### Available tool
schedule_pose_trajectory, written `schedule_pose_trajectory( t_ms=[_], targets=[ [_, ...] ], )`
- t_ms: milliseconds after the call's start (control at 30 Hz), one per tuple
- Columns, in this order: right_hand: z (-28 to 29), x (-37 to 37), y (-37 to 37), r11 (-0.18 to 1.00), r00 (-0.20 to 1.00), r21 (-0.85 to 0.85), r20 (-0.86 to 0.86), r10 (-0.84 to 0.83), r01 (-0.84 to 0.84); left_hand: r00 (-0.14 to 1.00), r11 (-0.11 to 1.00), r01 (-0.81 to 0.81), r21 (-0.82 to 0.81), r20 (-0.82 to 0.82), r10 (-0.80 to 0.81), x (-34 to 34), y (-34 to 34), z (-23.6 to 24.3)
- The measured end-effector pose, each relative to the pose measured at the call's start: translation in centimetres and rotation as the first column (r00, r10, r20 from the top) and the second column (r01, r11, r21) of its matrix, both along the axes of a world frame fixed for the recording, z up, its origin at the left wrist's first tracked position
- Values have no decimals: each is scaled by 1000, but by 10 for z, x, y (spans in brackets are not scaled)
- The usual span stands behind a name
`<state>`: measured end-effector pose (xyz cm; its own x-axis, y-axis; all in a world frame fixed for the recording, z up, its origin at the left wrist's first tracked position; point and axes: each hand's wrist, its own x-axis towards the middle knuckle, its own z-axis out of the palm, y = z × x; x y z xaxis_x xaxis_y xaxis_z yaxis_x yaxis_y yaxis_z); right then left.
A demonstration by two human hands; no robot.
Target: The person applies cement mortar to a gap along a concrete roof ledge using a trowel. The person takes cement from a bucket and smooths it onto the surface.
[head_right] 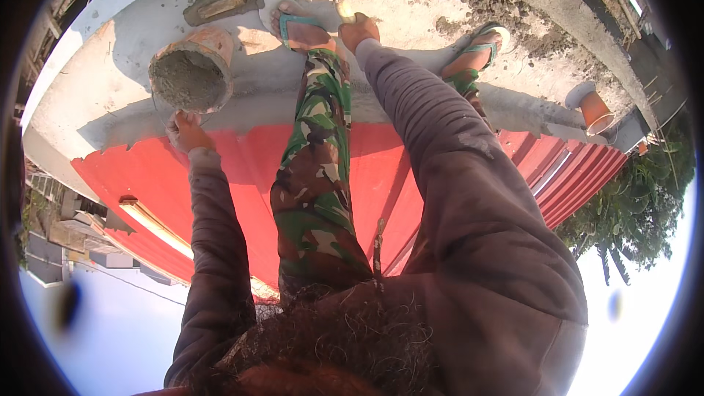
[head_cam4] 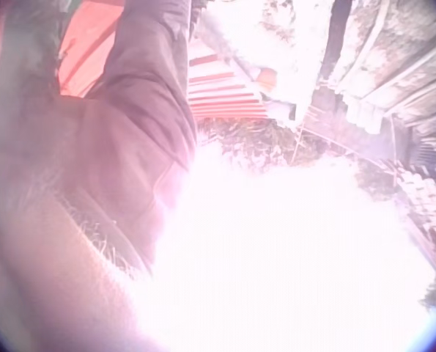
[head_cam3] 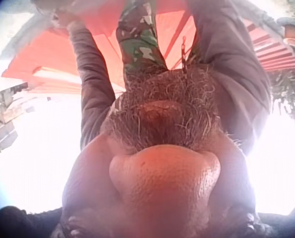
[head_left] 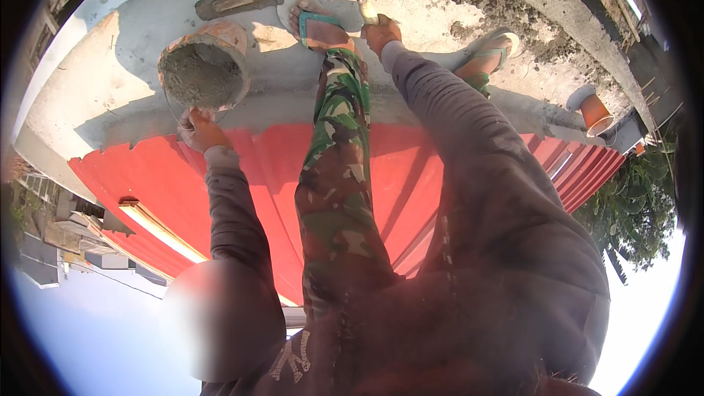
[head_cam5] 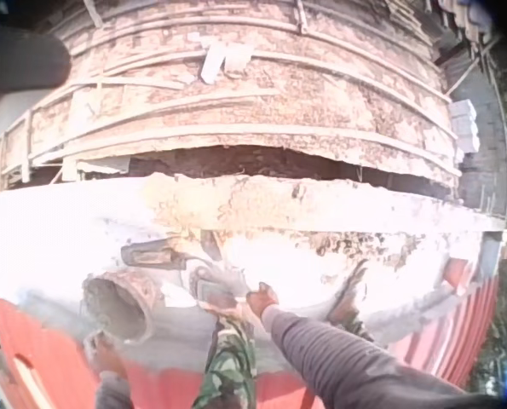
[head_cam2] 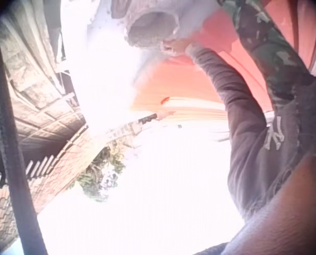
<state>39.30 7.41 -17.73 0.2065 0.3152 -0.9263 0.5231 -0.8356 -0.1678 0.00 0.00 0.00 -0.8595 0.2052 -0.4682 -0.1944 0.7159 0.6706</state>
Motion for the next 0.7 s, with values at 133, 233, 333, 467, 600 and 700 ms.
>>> schedule_pose_trajectory(
  t_ms=[133, 233, 333, 467, 600, 700],
  targets=[
    [3, 109, -18, 826, 828, 53, -43, -560, 561, 903, 879, 358, -313, -123, -412, -24, -34, -45],
    [32, 172, -46, 643, 645, 51, -25, -764, 764, 864, 823, 486, -293, 19, -504, -73, -71, -31],
    [36, 228, -58, 675, 673, 160, 73, -736, 721, 972, 999, -37, -32, 233, 44, -52, -33, -20],
    [38, 248, -74, 797, 804, 210, 77, -590, 566, 664, 847, -524, -92, 579, 473, -47, -12, -9],
    [56, 228, -60, 965, 953, 40, 169, 250, -260, 643, 867, -481, -127, 621, 448, -59, -24, -22],
    [47, 260, -46, 934, 925, -58, 131, 356, -351, 800, 948, -310, -72, 519, 301, -56, -29, -27]
  ],
)
